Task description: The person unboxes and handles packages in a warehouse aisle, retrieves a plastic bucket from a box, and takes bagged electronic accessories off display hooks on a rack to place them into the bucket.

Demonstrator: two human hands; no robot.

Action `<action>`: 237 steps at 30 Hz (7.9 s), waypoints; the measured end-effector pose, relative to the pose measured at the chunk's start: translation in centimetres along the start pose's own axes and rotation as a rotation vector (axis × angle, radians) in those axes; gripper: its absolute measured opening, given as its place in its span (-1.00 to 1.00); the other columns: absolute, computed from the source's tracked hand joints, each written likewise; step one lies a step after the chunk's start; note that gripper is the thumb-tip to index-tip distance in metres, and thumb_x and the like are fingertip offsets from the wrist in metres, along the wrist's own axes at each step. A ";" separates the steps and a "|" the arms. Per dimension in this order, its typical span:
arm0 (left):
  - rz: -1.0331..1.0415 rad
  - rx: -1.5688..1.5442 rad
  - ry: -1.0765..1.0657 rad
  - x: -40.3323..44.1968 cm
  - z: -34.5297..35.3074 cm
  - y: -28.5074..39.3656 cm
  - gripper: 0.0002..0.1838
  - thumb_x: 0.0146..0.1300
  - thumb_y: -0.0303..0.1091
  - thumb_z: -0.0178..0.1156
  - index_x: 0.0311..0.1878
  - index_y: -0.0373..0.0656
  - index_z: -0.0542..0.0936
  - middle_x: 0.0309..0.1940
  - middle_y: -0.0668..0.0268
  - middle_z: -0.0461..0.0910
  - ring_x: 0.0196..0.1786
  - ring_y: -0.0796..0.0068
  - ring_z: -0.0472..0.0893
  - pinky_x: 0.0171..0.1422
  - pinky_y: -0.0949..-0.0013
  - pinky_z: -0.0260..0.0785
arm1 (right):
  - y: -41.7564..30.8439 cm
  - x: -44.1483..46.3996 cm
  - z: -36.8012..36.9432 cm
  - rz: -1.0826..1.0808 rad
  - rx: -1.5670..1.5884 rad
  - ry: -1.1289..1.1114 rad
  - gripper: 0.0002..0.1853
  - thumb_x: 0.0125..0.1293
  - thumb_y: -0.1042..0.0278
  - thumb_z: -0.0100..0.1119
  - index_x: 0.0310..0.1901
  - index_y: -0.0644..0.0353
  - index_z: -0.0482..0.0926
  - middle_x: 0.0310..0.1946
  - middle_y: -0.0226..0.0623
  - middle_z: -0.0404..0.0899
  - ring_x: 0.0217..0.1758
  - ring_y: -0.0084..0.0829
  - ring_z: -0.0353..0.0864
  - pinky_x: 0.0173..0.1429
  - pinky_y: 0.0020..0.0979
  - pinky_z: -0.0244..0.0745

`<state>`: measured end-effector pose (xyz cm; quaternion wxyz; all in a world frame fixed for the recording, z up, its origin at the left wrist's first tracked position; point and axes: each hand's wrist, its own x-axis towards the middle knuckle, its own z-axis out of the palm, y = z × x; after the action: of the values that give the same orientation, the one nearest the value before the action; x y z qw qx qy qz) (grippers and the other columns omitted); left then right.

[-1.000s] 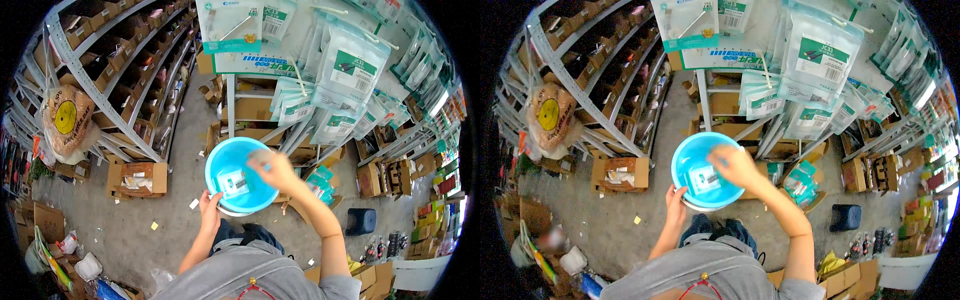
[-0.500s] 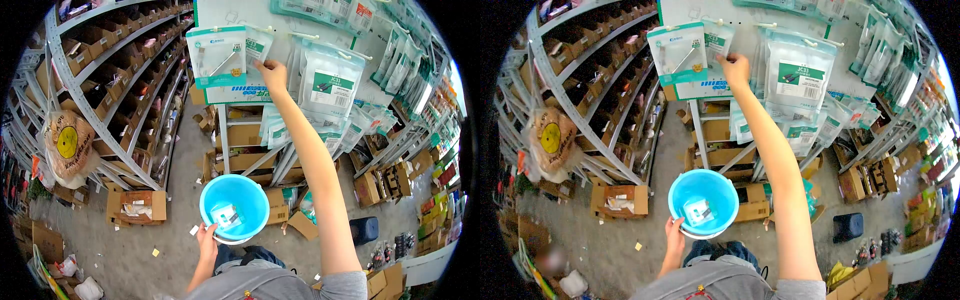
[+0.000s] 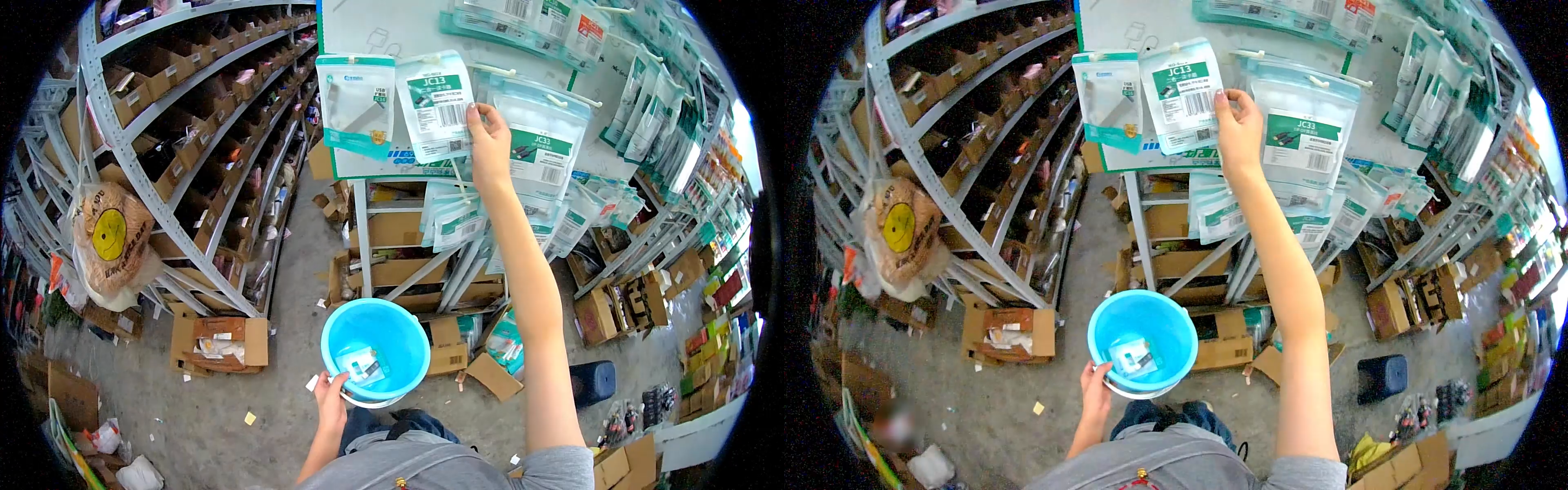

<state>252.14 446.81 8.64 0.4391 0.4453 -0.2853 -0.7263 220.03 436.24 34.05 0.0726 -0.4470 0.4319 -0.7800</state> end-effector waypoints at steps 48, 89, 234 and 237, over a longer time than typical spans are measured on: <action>-0.050 0.015 -0.011 -0.5 0.6 -1.9 -0.81 -0.10 -0.50 0.14 -0.38 -0.19 0.36 -0.54 0.36 0.42 -0.54 0.60 0.41 -0.55 0.57 0.21 | -11.3 6.5 0.7 0.447 0.898 -0.397 -0.72 0.18 0.37 -0.21 -0.19 0.46 0.28 -0.24 0.08 0.35 -0.61 -0.69 0.38 -0.57 -0.80 0.43; 0.123 -0.116 -0.067 0.8 4.7 2.2 -0.83 -0.05 -0.53 0.11 -0.38 -0.19 0.34 -0.47 0.37 0.43 -0.43 0.68 0.40 -0.40 0.60 0.20 | 1.2 -22.5 -2.5 -0.826 -1.009 -1.352 -0.90 -0.21 0.39 -0.01 -0.62 0.22 0.38 -0.55 -0.35 0.28 -0.46 -0.51 0.38 -0.64 -0.60 0.34; 0.168 0.057 -0.040 -0.7 3.1 -1.2 -0.83 -0.12 -0.60 0.09 -0.45 -0.20 0.32 -0.56 0.42 0.38 -0.48 0.71 0.35 -0.40 0.62 0.19 | 11.9 -30.5 -6.9 0.406 -0.930 -1.408 -0.84 -0.20 0.35 0.23 -0.56 0.19 0.47 -0.54 -0.19 0.48 -0.41 -0.26 0.48 -0.36 -0.26 0.34; 0.193 0.072 -0.105 -0.1 3.0 -0.8 -0.82 -0.11 -0.58 0.09 -0.44 -0.19 0.31 -0.52 0.39 0.38 -0.46 0.70 0.35 -0.38 0.63 0.19 | 8.3 -25.8 -6.3 0.400 -0.747 -1.199 -0.86 -0.12 0.37 0.15 -0.51 0.22 0.46 -0.54 -0.13 0.48 -0.45 -0.22 0.47 -0.36 -0.30 0.34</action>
<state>249.20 447.28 9.37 0.4752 0.3927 -0.3753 -0.6921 228.16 447.82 10.13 0.2803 -0.7044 0.6285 -0.1739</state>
